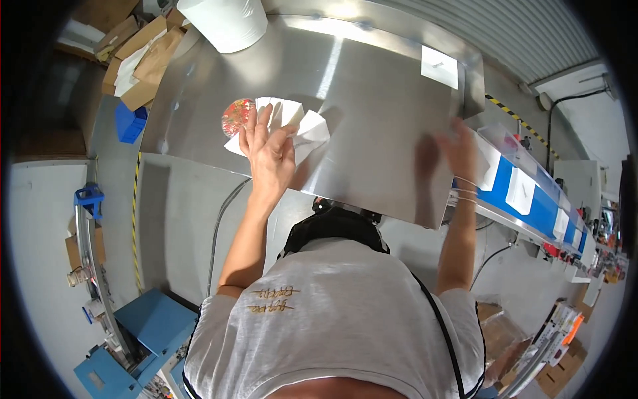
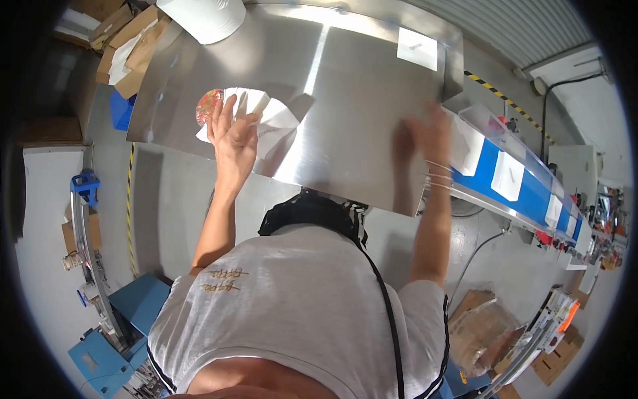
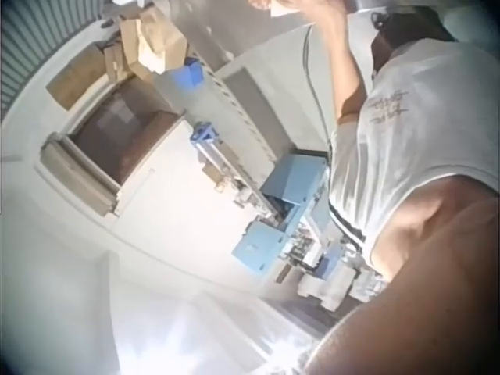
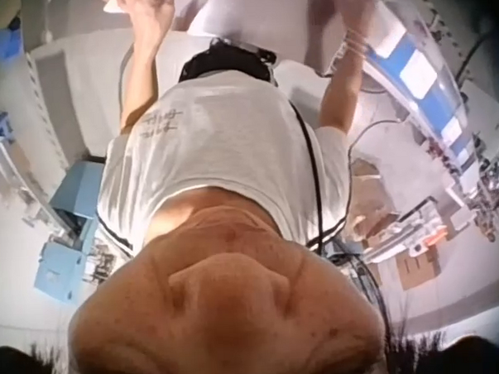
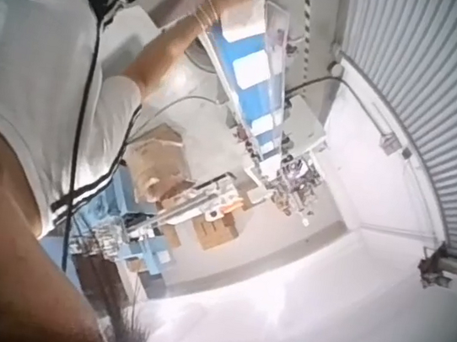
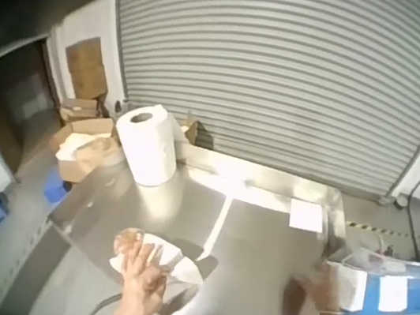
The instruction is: Transferring stacks of folded napkins from a production machine onto a packaging conveyor belt.
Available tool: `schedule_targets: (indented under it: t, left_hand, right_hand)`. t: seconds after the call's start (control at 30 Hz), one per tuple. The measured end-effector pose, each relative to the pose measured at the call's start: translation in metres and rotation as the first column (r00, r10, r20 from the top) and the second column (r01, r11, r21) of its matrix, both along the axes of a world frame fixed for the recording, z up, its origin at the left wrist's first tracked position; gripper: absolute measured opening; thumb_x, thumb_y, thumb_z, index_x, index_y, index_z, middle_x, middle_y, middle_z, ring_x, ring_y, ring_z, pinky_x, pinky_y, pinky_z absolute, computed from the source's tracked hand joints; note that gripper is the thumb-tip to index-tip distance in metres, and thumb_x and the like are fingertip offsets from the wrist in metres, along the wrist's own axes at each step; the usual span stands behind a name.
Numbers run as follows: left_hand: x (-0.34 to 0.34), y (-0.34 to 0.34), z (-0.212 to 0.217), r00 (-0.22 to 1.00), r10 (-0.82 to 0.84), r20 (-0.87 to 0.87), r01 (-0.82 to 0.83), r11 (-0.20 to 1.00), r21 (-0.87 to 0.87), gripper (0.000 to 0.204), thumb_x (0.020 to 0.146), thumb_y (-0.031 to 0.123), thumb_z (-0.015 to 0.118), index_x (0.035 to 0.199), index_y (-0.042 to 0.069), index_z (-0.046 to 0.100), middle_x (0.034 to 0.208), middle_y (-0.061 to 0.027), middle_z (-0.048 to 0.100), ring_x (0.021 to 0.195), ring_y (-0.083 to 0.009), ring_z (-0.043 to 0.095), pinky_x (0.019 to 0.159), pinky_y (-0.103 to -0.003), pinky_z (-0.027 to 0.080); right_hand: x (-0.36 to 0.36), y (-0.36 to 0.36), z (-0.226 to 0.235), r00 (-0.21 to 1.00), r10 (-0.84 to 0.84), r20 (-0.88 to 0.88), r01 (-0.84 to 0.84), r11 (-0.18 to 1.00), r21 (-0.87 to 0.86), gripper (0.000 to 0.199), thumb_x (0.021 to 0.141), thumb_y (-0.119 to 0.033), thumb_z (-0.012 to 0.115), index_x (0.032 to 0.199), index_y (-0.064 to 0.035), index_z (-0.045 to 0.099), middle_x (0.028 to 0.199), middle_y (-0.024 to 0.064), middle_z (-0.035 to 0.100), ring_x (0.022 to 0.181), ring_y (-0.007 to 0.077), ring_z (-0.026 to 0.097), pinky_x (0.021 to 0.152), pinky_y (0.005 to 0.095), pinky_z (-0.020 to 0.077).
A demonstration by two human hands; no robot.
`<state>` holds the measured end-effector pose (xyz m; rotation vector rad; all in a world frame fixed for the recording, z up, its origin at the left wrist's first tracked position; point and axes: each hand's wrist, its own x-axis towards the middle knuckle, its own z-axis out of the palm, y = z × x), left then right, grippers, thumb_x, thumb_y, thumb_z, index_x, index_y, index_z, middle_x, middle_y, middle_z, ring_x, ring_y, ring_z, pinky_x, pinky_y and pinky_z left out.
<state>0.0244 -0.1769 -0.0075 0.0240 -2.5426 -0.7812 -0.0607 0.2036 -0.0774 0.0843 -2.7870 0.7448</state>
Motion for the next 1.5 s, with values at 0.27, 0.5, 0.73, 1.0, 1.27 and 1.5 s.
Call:
schedule_targets:
  t: [0.27,0.5,0.73,1.0,1.27,1.5]
  left_hand:
    - [-0.001,0.001,0.014,0.988,-0.138,0.071,0.145,0.983,-0.113,0.029,0.069,0.003,0.066,0.096,0.014,0.068,0.143,-0.0158,0.038,0.138,-0.0363,0.021,0.111,-0.053,0.009]
    - [0.007,-0.018,-0.001,0.996,0.056,0.069,-0.042,0.980,-0.193,0.035,0.083,0.007,0.061,0.118,0.012,0.060,0.134,-0.0096,0.048,0.130,-0.0283,0.037,0.108,-0.047,0.021]
    - [0.007,-0.018,-0.001,0.995,0.089,0.052,-0.080,0.984,-0.156,0.032,0.082,0.003,0.060,0.113,0.012,0.063,0.131,-0.0106,0.051,0.127,-0.0302,0.040,0.106,-0.046,0.026]
    - [0.001,-0.020,-0.012,0.992,0.047,-0.117,-0.065,0.986,-0.152,0.030,0.074,-0.002,0.062,0.100,0.010,0.069,0.123,-0.0132,0.056,0.122,-0.0358,0.045,0.104,-0.048,0.030]
    - [0.005,-0.016,-0.002,0.998,-0.025,-0.060,0.016,0.988,-0.156,0.024,0.072,-0.001,0.064,0.091,0.012,0.069,0.133,-0.0122,0.047,0.131,-0.0366,0.033,0.108,-0.053,0.017]
    - [-0.002,-0.037,0.006,0.995,0.074,0.074,-0.067,0.992,-0.103,0.072,0.069,0.036,0.077,0.128,0.007,0.048,0.133,-0.0154,0.045,0.128,-0.0371,0.034,0.105,-0.049,0.022]
  right_hand:
    - [-0.013,-0.203,-0.002,0.663,0.748,-0.026,-0.733,0.641,-0.228,0.050,0.074,-0.028,0.073,0.117,-0.0090,0.054,0.129,0.0149,0.048,0.123,0.0290,0.044,0.105,0.0435,0.0298]
    - [0.021,-0.146,0.013,0.804,0.553,0.217,-0.121,0.511,-0.851,0.029,0.083,-0.022,0.070,0.101,-0.0028,0.056,0.085,0.0001,0.057,0.078,0.0081,0.050,0.069,0.0255,0.0452]
    - [0.016,0.039,-0.023,0.919,-0.286,0.270,0.367,0.871,-0.328,0.036,0.082,-0.037,0.069,0.087,-0.0019,0.063,0.068,0.0028,0.056,0.066,0.0102,0.045,0.057,0.0286,0.0415]
    - [0.014,0.056,0.000,0.935,-0.285,-0.212,0.326,0.926,0.192,0.063,0.076,-0.039,0.071,0.122,-0.0021,0.051,0.113,0.0206,0.058,0.105,0.0389,0.054,0.088,0.0443,0.0448]
    - [-0.005,-0.195,0.040,0.648,0.739,0.185,-0.522,0.608,-0.598,0.051,0.075,-0.017,0.074,0.122,-0.0138,0.053,0.131,0.0093,0.049,0.118,0.0241,0.048,0.091,0.0361,0.0458]
    - [-0.019,-0.203,0.024,0.653,0.749,0.108,-0.658,0.632,-0.410,0.038,0.076,-0.022,0.073,0.106,-0.0065,0.057,0.116,0.0085,0.055,0.107,0.0190,0.052,0.085,0.0293,0.0459]
